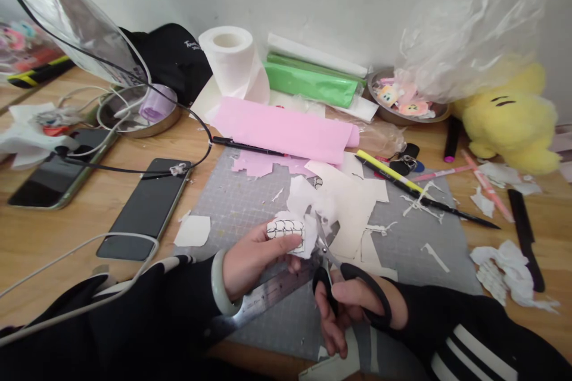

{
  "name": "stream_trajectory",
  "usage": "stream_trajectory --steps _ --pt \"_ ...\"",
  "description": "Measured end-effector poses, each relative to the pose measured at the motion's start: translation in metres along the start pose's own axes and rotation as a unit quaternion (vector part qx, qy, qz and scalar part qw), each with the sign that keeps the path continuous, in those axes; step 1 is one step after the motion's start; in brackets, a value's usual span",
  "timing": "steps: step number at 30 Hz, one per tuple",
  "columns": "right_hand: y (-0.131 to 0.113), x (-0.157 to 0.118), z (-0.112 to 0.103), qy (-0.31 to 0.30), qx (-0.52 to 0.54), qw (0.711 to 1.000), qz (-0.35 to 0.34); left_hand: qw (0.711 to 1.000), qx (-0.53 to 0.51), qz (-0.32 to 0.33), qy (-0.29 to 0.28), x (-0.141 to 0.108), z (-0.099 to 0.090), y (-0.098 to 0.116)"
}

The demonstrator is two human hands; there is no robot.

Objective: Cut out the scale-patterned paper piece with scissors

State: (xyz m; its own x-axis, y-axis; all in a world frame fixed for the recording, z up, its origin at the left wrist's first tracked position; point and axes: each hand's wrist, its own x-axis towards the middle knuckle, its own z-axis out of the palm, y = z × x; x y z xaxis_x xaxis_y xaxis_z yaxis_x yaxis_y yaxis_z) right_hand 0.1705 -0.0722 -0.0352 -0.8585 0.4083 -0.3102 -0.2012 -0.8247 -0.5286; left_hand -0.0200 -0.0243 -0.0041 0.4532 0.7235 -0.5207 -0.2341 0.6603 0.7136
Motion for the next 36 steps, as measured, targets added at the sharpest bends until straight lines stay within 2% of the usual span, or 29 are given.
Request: stream_trajectory --steps 6,12,22,26,36 --pt "0.0004 0.0015 -0.0008 0.001 0.006 1.000 0.010 1.000 0.014 -0.004 -0.009 0.0000 -0.0011 -0.0003" --pt "-0.0007 0.0018 -0.0010 -0.003 0.001 1.000 0.010 0.998 0.027 -0.005 -0.051 -0.0006 -0.0036 -0.0016" --pt "0.0000 0.0003 -0.0007 -0.009 -0.011 1.000 0.003 0.997 -0.001 -0.051 -0.056 -0.0018 -0.0005 0.0007" --pt "-0.0036 -0.0008 0.0025 0.013 -0.008 1.000 0.018 0.997 -0.014 -0.054 -0.059 -0.0022 -0.0007 0.0020" --pt "-0.0031 0.0000 0.0020 0.007 -0.016 1.000 0.015 0.997 0.003 -0.047 -0.057 -0.0025 -0.0022 -0.0003"
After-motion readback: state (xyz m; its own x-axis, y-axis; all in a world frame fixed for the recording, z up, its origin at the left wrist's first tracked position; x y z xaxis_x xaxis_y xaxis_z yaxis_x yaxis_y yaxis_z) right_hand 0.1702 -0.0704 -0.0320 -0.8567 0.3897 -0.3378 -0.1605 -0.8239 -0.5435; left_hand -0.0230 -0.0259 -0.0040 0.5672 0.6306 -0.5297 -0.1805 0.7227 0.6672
